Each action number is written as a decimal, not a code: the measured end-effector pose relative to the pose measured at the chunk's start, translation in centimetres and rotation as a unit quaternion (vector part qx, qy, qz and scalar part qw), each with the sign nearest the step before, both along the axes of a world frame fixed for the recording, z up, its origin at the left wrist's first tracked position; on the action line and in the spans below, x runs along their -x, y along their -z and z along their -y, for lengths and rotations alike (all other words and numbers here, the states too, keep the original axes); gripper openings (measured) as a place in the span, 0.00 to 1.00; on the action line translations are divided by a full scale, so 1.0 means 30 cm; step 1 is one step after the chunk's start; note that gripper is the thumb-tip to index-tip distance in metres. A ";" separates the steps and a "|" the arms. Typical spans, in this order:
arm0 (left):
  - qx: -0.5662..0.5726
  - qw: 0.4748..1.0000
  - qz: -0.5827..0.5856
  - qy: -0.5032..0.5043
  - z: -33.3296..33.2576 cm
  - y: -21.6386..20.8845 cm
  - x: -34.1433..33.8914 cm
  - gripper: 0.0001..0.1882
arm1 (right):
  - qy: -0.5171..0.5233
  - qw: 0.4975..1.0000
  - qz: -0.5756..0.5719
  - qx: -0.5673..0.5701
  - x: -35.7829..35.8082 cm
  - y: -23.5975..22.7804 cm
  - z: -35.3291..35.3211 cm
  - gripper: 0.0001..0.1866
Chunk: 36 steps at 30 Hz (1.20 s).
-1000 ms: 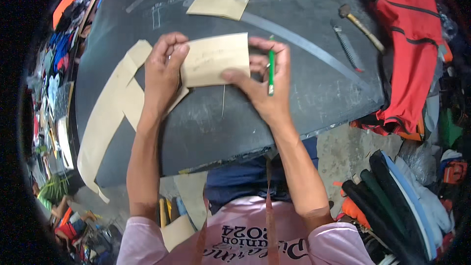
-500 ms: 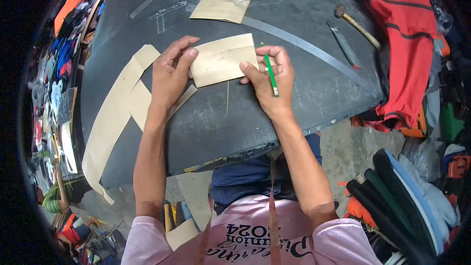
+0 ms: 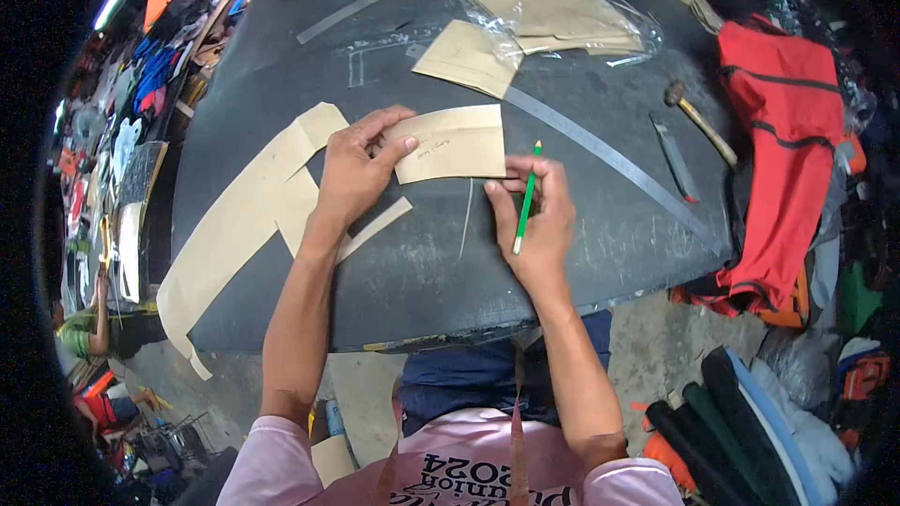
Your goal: Marking measurements and patterns on cardboard pieces using a pencil and a ruler.
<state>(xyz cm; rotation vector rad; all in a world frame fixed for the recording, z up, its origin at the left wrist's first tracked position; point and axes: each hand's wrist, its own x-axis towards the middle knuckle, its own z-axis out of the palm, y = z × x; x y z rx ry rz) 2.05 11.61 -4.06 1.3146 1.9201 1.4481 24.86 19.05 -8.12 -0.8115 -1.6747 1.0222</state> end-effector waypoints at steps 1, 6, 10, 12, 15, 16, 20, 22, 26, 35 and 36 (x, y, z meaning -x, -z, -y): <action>0.019 0.999 -0.039 -0.017 0.002 0.005 0.013 0.21 | -0.006 0.998 0.050 -0.042 -0.004 -0.015 0.012 0.17; 0.035 0.988 -0.148 -0.038 -0.012 0.062 0.075 0.23 | -0.069 0.984 0.105 -0.123 -0.012 -0.049 0.090 0.20; 0.004 0.984 -0.177 -0.030 -0.017 0.087 0.092 0.20 | -0.174 0.971 0.144 -0.084 -0.031 -0.065 0.134 0.14; 0.010 0.959 -0.282 -0.012 -0.018 0.089 0.112 0.19 | -0.212 0.969 0.114 0.054 -0.038 -0.105 0.125 0.15; 0.039 0.964 -0.263 -0.010 -0.039 0.057 0.106 0.19 | -0.229 0.968 0.014 0.103 -0.032 -0.115 0.076 0.25; 0.034 0.965 -0.258 -0.010 -0.041 0.049 0.116 0.19 | -0.225 0.972 0.009 0.063 -0.010 -0.121 0.029 0.27; 0.049 0.968 -0.245 -0.019 -0.049 0.054 0.132 0.18 | -0.126 0.985 0.002 0.121 0.138 -0.165 -0.100 0.13; 0.022 0.968 -0.250 0.005 -0.044 0.099 0.154 0.18 | -0.164 0.972 -0.070 0.153 0.194 -0.143 -0.150 0.08; 0.033 0.966 -0.257 -0.002 -0.046 0.081 0.125 0.16 | -0.189 0.965 -0.029 0.179 0.264 -0.106 -0.239 0.04; 0.019 0.954 -0.298 -0.010 -0.048 0.095 0.116 0.11 | -0.162 0.969 -0.080 0.169 0.270 -0.018 -0.263 0.05; 0.021 0.954 -0.299 -0.012 -0.048 0.093 0.114 0.11 | -0.158 0.973 -0.072 0.154 0.265 -0.012 -0.264 0.06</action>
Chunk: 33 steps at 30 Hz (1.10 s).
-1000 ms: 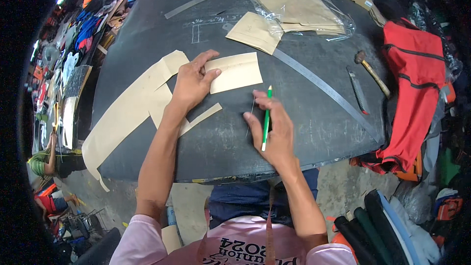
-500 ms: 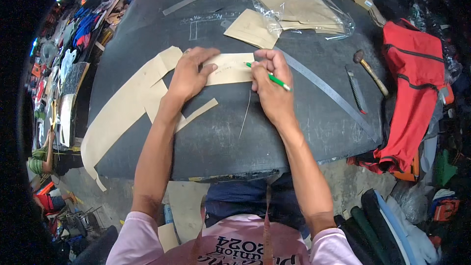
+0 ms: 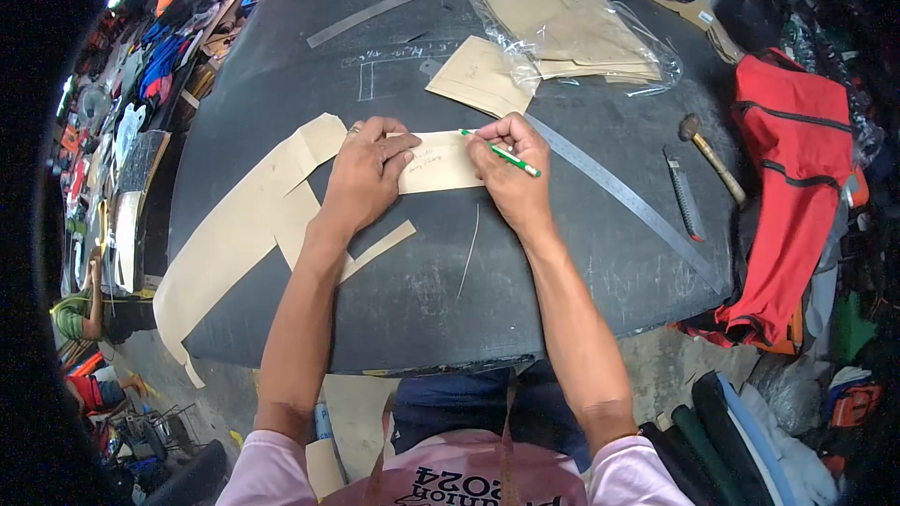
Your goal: Marking measurements and patterns on cardboard pieces using a pencil and a ruler.
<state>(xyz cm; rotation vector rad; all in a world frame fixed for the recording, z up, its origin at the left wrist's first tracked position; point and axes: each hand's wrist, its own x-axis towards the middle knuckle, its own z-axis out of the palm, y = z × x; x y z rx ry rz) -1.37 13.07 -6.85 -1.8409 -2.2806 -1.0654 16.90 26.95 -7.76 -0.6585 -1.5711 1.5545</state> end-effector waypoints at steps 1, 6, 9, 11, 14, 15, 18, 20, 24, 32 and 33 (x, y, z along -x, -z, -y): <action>0.002 1.000 0.002 -0.001 0.001 0.000 -0.001 0.11 | 0.003 1.000 0.007 -0.016 -0.003 0.004 0.001 0.06; -0.026 1.000 -0.015 0.003 0.004 0.003 0.004 0.11 | -0.021 0.999 0.033 -0.027 -0.019 0.014 0.010 0.08; -0.020 1.000 -0.011 0.004 0.001 0.014 0.007 0.12 | -0.011 0.998 0.046 -0.037 -0.018 0.017 0.013 0.09; -0.008 1.000 -0.012 0.002 0.001 0.009 0.005 0.12 | -0.005 0.998 0.054 -0.040 -0.019 0.017 0.017 0.09; -0.003 1.000 -0.013 0.002 0.000 0.009 0.010 0.11 | 0.035 0.996 0.041 -0.065 -0.012 0.017 0.019 0.09; -0.010 1.000 -0.012 0.004 0.003 0.010 0.010 0.11 | 0.033 0.997 0.041 -0.063 -0.013 0.016 0.021 0.09; -0.005 1.000 -0.010 -0.001 0.006 0.010 0.006 0.11 | 0.035 0.994 0.059 -0.081 -0.016 0.006 0.024 0.09; -0.004 1.000 -0.010 -0.002 0.011 0.007 0.008 0.11 | 0.028 0.991 0.090 -0.094 -0.015 0.012 0.026 0.09; -0.005 1.000 -0.010 0.006 0.003 0.003 0.002 0.12 | 0.030 0.989 0.094 -0.111 -0.020 0.008 0.025 0.10; -0.004 1.000 0.005 -0.004 0.010 0.004 -0.002 0.12 | 0.057 0.992 0.065 -0.090 -0.010 -0.004 0.029 0.07; -0.005 1.000 0.020 -0.006 0.008 0.004 -0.003 0.11 | 0.056 0.992 0.063 -0.091 -0.007 -0.006 0.026 0.07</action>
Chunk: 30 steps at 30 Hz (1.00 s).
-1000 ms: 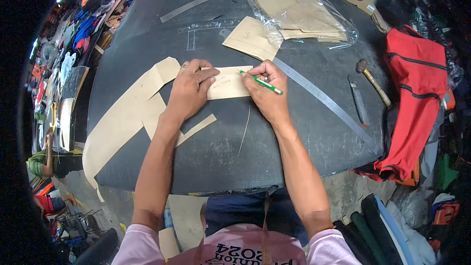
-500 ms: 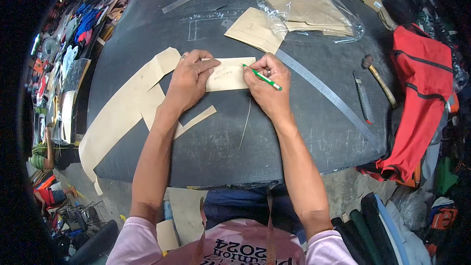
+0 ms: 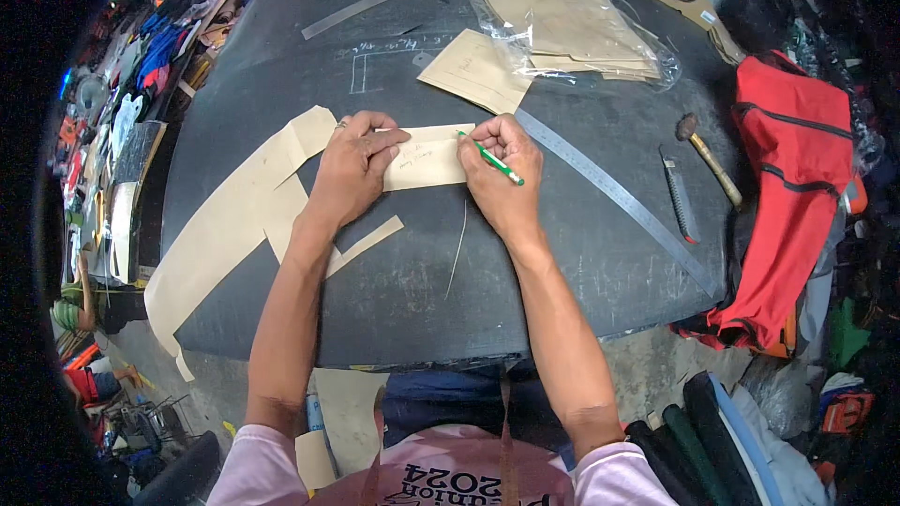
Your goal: Marking measurements and patterns on cardboard pieces using a pencil and a ruler.
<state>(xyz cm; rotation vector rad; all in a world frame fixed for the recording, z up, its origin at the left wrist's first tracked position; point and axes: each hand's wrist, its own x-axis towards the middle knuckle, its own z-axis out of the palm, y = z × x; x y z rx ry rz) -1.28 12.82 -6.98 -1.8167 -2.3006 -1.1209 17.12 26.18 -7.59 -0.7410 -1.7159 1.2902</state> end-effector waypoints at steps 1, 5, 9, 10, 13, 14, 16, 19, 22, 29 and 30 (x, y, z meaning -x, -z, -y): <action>-0.001 1.000 0.000 0.001 -0.003 0.004 0.002 0.11 | 0.015 1.000 0.000 0.004 -0.001 0.007 -0.002 0.07; 0.023 0.999 0.038 0.003 -0.010 0.002 0.021 0.12 | 0.011 0.999 -0.017 0.033 -0.005 0.027 -0.023 0.07; 0.080 0.995 0.062 0.012 -0.017 -0.025 0.046 0.13 | -0.015 0.998 -0.031 0.047 -0.008 0.028 -0.018 0.07; 0.097 0.993 0.068 0.016 -0.029 -0.035 0.052 0.12 | -0.023 0.997 -0.042 0.059 -0.011 0.027 -0.019 0.07; 0.137 0.981 0.137 0.031 -0.049 -0.064 0.071 0.11 | -0.032 0.996 -0.053 0.068 -0.015 0.029 -0.033 0.07; 0.138 0.981 0.137 0.028 -0.051 -0.059 0.080 0.11 | -0.030 0.996 -0.054 0.067 -0.018 0.032 -0.037 0.06; 0.116 0.980 0.155 0.044 -0.050 -0.054 0.089 0.10 | -0.034 0.996 -0.059 0.065 -0.027 0.035 -0.037 0.06; 0.123 0.970 0.207 0.034 -0.026 -0.066 0.078 0.11 | -0.041 0.996 -0.049 0.065 -0.026 0.026 -0.033 0.07; 0.100 0.979 0.172 0.043 -0.034 -0.048 0.089 0.11 | -0.030 0.998 -0.025 0.044 -0.020 0.013 -0.015 0.08; 0.065 0.985 0.147 0.064 -0.026 -0.018 0.097 0.11 | -0.059 0.998 0.027 -0.020 -0.011 0.013 0.038 0.13; 0.055 0.986 0.142 0.064 -0.027 -0.017 0.099 0.11 | -0.060 0.998 0.028 -0.019 -0.013 0.011 0.043 0.13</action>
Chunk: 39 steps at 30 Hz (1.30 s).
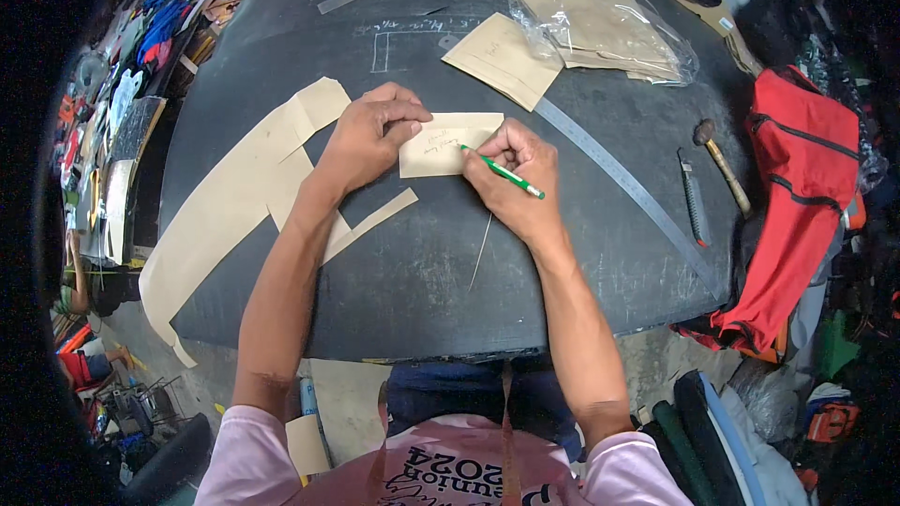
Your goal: Marking measurements and patterns on cardboard pieces using a pencil and a ruler.
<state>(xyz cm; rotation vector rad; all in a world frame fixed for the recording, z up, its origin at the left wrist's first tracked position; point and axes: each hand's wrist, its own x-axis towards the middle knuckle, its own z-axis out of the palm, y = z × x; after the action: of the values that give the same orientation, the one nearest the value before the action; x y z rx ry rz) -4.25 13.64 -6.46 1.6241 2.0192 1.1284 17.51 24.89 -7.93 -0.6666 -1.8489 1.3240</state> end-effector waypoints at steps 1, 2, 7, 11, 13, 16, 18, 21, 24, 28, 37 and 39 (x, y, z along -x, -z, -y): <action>-0.011 1.000 -0.005 -0.001 -0.001 -0.001 -0.001 0.11 | -0.019 1.000 0.022 -0.003 -0.005 -0.001 0.003 0.12; -0.010 1.000 -0.004 -0.003 -0.001 -0.003 -0.002 0.11 | -0.039 0.998 0.043 -0.005 -0.007 -0.004 0.007 0.12; -0.012 1.000 0.002 0.000 -0.002 -0.001 -0.001 0.12 | -0.020 0.996 0.068 -0.052 0.021 -0.024 0.060 0.11; -0.007 1.000 -0.015 -0.005 -0.005 0.002 -0.008 0.12 | -0.048 0.990 0.045 -0.127 0.040 -0.022 0.093 0.09; 0.009 1.000 -0.017 -0.019 -0.003 -0.003 -0.011 0.11 | -0.050 0.990 0.053 -0.124 0.048 -0.011 0.096 0.09; 0.007 1.000 -0.019 -0.018 -0.003 -0.003 -0.010 0.11 | -0.066 0.989 0.040 -0.126 0.050 -0.019 0.098 0.10; 0.007 1.000 -0.017 -0.017 -0.004 -0.001 -0.011 0.11 | -0.068 0.985 0.034 -0.157 0.050 -0.020 0.094 0.10; 0.003 1.000 -0.023 -0.015 -0.005 -0.001 -0.012 0.11 | -0.063 0.983 0.029 -0.171 0.051 -0.010 0.090 0.10; -0.001 0.999 -0.035 -0.015 0.002 0.002 -0.009 0.11 | -0.008 0.979 0.056 -0.194 0.047 -0.012 0.091 0.10; 0.012 1.000 -0.014 -0.019 -0.001 -0.007 -0.018 0.11 | 0.025 0.982 0.047 -0.180 0.034 -0.011 0.065 0.11; -0.007 0.999 -0.036 -0.012 0.001 0.001 -0.013 0.11 | -0.051 0.986 0.043 -0.150 0.042 -0.025 0.097 0.11; -0.004 0.999 -0.032 -0.013 -0.005 -0.002 -0.014 0.11 | -0.045 0.987 0.043 -0.151 0.043 -0.017 0.085 0.11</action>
<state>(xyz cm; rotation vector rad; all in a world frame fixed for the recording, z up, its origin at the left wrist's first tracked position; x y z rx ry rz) -3.82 13.80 -6.40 1.6638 2.0836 1.1087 16.22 22.34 -7.44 -0.4908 -2.1167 1.0518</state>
